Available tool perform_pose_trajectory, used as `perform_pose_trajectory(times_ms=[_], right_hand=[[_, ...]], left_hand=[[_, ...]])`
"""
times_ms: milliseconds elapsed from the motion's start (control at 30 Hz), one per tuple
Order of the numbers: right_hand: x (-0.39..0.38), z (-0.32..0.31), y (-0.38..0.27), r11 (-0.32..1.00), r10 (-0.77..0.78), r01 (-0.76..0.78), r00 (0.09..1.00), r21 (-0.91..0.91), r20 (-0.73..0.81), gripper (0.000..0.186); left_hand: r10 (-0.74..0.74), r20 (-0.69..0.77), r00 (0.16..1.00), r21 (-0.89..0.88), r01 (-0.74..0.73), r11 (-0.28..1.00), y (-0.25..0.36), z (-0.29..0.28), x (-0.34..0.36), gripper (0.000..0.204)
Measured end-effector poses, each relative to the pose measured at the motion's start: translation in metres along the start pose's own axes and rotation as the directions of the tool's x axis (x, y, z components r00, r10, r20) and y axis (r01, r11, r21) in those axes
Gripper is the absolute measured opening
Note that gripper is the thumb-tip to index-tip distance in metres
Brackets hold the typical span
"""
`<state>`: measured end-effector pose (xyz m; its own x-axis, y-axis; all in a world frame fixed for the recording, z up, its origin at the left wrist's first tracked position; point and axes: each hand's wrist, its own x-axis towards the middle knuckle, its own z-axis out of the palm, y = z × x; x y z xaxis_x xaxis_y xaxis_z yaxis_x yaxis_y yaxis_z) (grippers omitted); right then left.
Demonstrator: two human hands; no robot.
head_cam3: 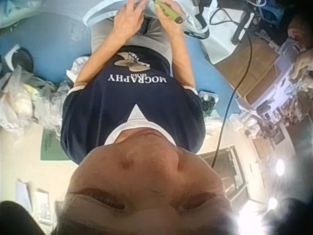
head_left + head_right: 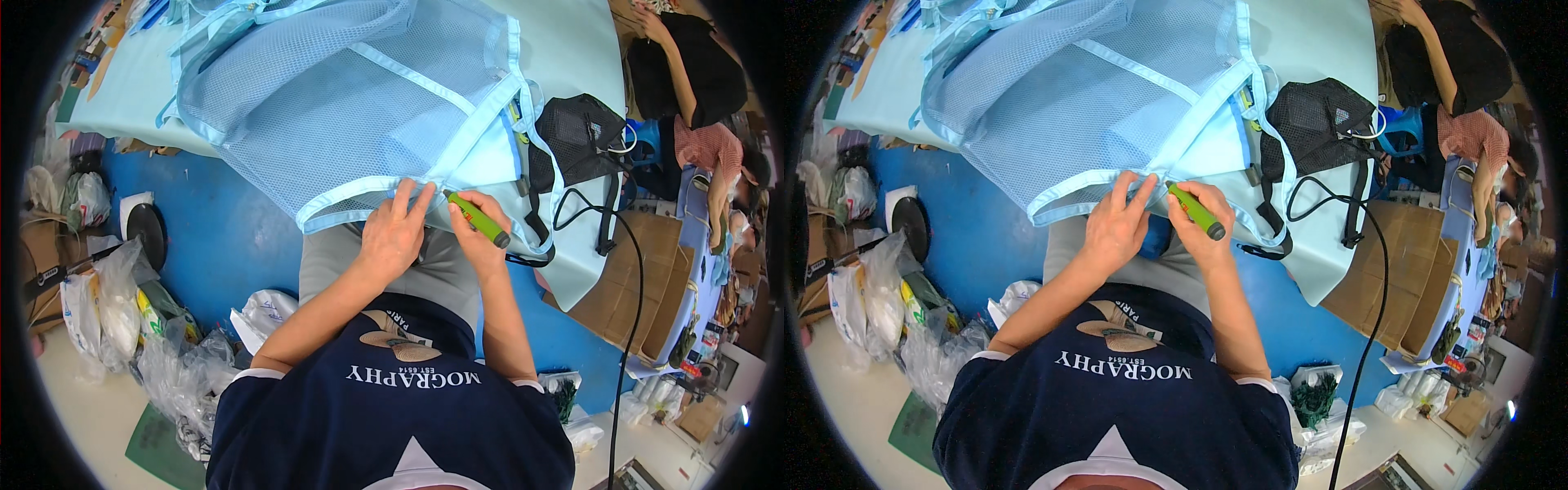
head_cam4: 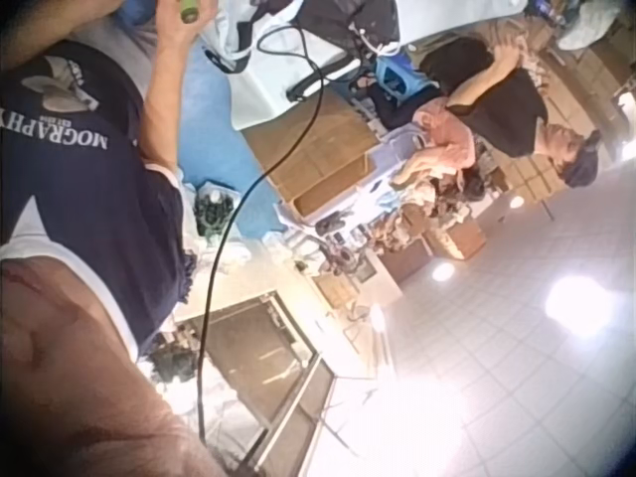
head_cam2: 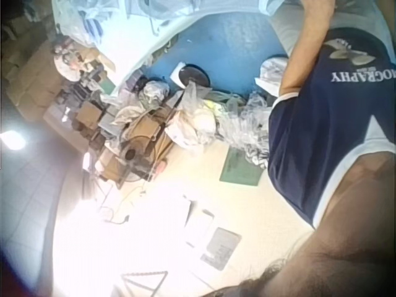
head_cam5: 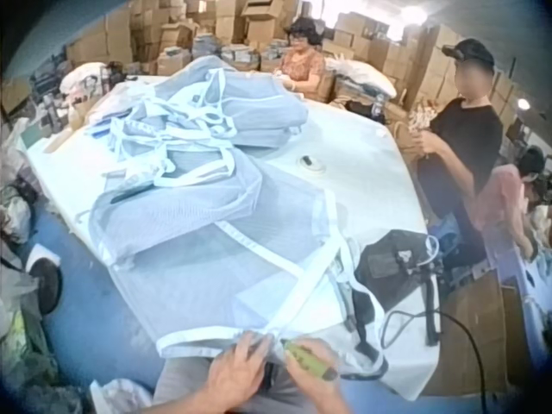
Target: The recorder is using a handheld heat sealer to bond and finish the edges of blue mesh bags on a workshop table.
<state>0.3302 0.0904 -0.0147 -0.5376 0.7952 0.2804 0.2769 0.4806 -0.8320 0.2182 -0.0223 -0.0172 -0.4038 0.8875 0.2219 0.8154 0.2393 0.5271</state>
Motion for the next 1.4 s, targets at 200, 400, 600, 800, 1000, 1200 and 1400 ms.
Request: perform_pose_trajectory(times_ms=[200,400,600,800,1000,1200,1400], right_hand=[[-0.002,0.003,-0.004,0.998,-0.058,0.059,0.997,0.021,-0.049,0.022],[-0.004,0.007,-0.003,0.997,-0.067,0.063,0.994,-0.039,-0.088,0.022],[-0.003,0.008,-0.004,0.982,-0.176,0.170,0.982,-0.082,-0.075,0.021],[-0.005,0.009,0.000,0.986,-0.164,0.161,0.984,-0.044,-0.070,0.020],[-0.006,0.011,-0.002,0.994,-0.099,0.094,0.991,-0.064,-0.092,0.020],[-0.005,0.011,-0.005,0.989,-0.117,0.106,0.988,-0.106,-0.100,0.020],[-0.006,0.011,-0.001,0.987,-0.155,0.151,0.983,-0.049,-0.097,0.020]], left_hand=[[-0.001,-0.003,1.000,-0.010,0.001,1.000,0.001,0.000,0.001,0.058],[0.057,-0.055,0.997,-0.012,-0.058,0.998,-0.002,0.003,0.002,0.060],[0.057,-0.061,0.997,0.009,-0.057,0.998,-0.001,0.001,0.001,0.060],[0.040,-0.048,0.998,-0.010,-0.041,0.999,0.000,0.003,0.001,0.061],[0.045,-0.060,0.997,-0.015,-0.046,0.999,-0.002,0.003,0.001,0.061],[0.037,-0.061,0.997,0.002,-0.037,0.999,-0.001,0.002,0.001,0.062],[0.040,-0.050,0.998,0.000,-0.040,0.999,-0.002,0.004,0.001,0.062]])
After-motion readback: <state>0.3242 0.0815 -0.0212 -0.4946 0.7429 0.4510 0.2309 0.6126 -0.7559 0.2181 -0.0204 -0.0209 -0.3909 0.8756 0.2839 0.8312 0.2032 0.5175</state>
